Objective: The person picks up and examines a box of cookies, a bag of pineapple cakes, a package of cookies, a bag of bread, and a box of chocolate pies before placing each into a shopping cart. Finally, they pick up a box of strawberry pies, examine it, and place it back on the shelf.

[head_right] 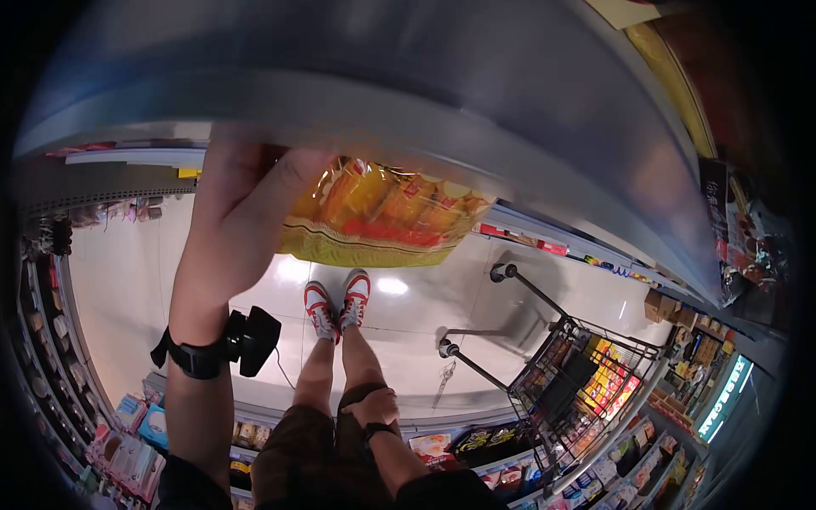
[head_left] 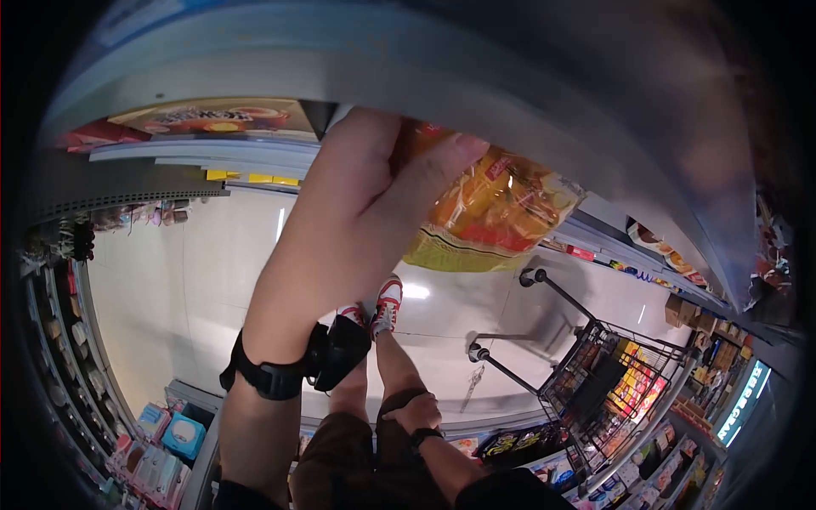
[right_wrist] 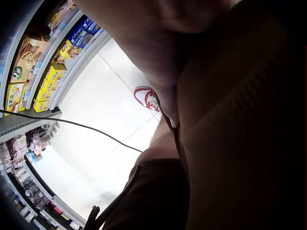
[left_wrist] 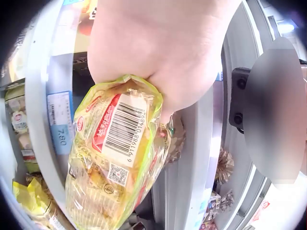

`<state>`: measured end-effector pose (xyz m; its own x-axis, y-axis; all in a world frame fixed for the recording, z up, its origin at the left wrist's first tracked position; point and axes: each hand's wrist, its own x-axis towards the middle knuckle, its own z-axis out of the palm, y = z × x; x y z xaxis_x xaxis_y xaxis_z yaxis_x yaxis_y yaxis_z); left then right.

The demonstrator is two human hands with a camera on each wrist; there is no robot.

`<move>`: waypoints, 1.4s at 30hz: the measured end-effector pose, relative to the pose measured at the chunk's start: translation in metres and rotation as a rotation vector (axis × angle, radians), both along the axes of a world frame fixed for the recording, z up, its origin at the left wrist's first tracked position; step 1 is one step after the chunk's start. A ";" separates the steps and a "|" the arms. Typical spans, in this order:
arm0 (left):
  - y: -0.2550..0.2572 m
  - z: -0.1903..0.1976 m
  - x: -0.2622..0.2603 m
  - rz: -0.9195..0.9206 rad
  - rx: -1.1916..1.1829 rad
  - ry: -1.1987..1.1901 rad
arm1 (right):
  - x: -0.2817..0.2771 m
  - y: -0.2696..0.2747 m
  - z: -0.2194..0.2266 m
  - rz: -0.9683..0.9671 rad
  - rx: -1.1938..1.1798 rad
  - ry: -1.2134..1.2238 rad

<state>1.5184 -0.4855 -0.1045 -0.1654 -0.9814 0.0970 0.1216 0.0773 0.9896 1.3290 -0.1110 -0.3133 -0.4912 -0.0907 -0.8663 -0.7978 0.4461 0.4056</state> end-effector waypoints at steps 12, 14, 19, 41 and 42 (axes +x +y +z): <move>-0.026 -0.046 0.007 0.019 -0.399 -0.978 | -0.040 -0.012 -0.021 -0.032 -0.040 -0.427; -0.032 -0.042 0.002 -0.088 -0.482 -1.159 | -0.087 -0.029 -0.048 -0.133 -0.538 -0.550; -0.030 -0.065 0.009 0.060 -0.509 -1.261 | -0.085 -0.233 0.126 -0.598 -1.507 -0.914; -0.033 -0.057 -0.014 0.524 -0.513 -0.746 | -0.066 -0.416 0.133 0.566 -1.790 -0.653; -0.030 -0.052 -0.014 0.520 -0.420 -0.684 | -0.071 -0.416 0.132 0.538 -1.743 -0.682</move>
